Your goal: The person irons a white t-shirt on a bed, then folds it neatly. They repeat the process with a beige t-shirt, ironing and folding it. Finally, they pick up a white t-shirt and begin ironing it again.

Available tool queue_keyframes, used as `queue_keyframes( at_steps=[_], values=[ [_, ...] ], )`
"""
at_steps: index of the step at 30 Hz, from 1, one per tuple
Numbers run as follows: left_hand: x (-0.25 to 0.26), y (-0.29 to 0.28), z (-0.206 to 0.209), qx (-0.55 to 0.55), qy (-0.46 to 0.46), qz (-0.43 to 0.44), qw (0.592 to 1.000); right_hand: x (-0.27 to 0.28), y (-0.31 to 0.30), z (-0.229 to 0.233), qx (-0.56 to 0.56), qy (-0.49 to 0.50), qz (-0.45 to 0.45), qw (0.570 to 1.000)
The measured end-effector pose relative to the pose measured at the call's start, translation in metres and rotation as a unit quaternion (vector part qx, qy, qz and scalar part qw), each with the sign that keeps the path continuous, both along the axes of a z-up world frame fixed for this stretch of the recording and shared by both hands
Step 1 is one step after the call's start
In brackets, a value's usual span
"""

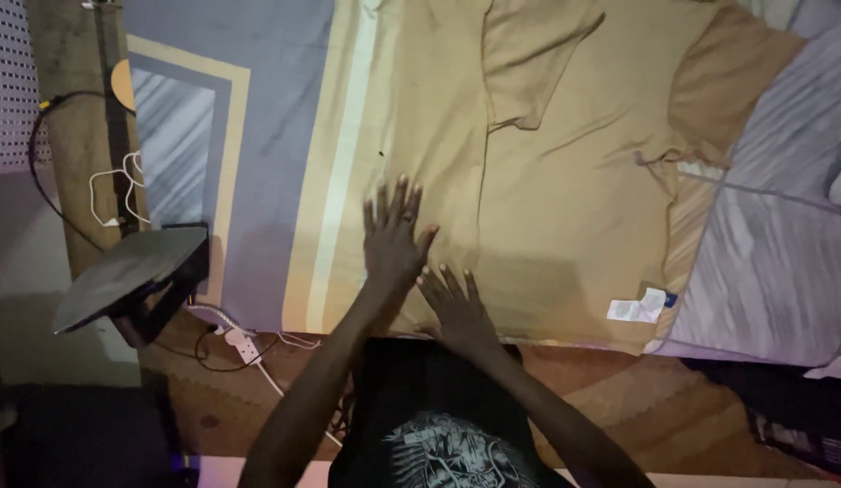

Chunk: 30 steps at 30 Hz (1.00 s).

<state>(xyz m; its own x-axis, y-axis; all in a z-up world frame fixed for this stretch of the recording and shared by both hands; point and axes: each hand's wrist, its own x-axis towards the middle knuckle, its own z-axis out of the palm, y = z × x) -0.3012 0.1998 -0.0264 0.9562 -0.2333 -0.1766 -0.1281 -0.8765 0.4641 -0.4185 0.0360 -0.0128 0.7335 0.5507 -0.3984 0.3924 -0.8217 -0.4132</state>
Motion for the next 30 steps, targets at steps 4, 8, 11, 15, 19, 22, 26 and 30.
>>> queue_keyframes(
  at_steps=[4,8,11,15,19,22,26,30],
  values=[
    [-0.002,0.009,0.015,0.032,0.008,0.079,0.996,-0.013,-0.003,-0.009,-0.08,-0.024,0.044,0.996],
    [0.025,0.002,0.013,0.06,-0.031,0.128,0.989,-0.018,-0.006,-0.007,-0.01,-0.043,0.001,0.999],
    [0.068,-0.013,-0.001,0.08,-0.038,0.129,0.988,-0.018,-0.008,-0.005,0.027,-0.021,-0.016,0.999],
    [0.13,-0.037,-0.057,0.052,-0.085,0.077,0.992,-0.023,-0.007,-0.011,0.022,-0.043,-0.029,0.998],
    [0.221,-0.055,-0.099,0.024,-0.132,0.024,0.991,-0.023,-0.007,-0.017,0.049,-0.043,-0.034,0.997],
    [0.282,-0.064,-0.086,0.017,-0.192,0.031,0.981,-0.022,-0.007,-0.016,-0.003,-0.047,0.0,0.999],
    [0.326,-0.069,-0.055,0.045,-0.128,0.027,0.99,-0.017,-0.004,-0.013,-0.032,-0.079,0.012,0.996],
    [0.328,-0.064,-0.018,0.032,-0.1,0.006,0.994,-0.019,-0.005,-0.014,0.043,-0.023,-0.018,0.999]
  ],
)
